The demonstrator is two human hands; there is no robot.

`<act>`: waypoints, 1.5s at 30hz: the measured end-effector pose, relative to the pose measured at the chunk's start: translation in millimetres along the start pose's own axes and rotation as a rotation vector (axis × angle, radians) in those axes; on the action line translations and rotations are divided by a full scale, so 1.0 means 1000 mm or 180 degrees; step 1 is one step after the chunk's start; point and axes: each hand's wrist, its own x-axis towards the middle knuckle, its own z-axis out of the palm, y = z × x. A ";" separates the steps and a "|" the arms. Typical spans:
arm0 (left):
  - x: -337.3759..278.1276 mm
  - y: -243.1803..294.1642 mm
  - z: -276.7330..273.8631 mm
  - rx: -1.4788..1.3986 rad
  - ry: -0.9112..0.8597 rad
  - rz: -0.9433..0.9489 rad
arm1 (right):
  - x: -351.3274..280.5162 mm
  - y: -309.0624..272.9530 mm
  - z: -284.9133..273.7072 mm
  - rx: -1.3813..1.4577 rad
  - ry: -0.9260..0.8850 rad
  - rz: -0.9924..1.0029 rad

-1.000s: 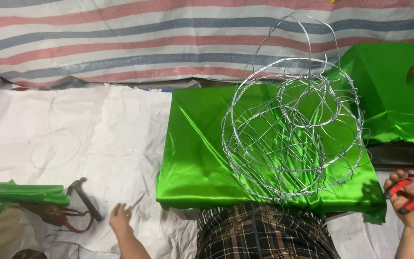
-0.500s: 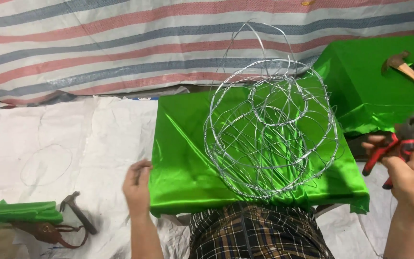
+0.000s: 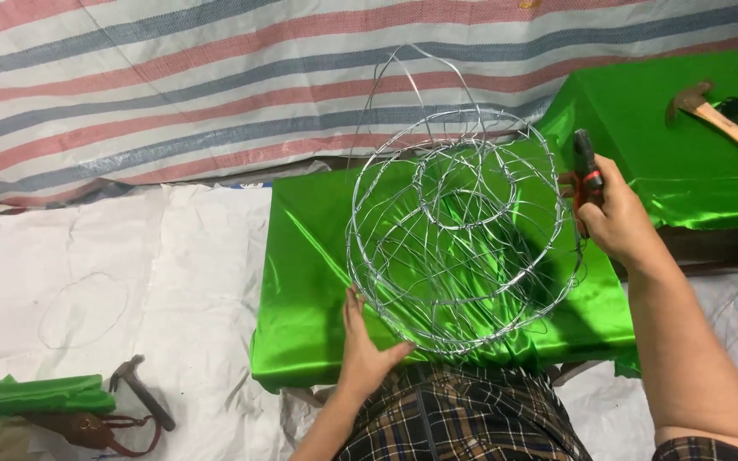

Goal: Assembling a spherical wire frame by twisting and cutting wire segments with pliers.

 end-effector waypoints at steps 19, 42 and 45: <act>0.205 0.045 -0.095 -0.1638 -0.0356 0.2046 | -0.118 -0.030 -0.002 -0.0336 -0.0913 -0.0442; 0.225 0.045 -0.152 0.1029 0.0954 0.1141 | -0.017 -0.126 0.028 -0.4653 0.1299 -0.3448; 0.197 0.063 -0.142 0.0128 0.1924 0.2285 | -0.012 -0.128 0.032 -0.4450 0.1207 -0.3605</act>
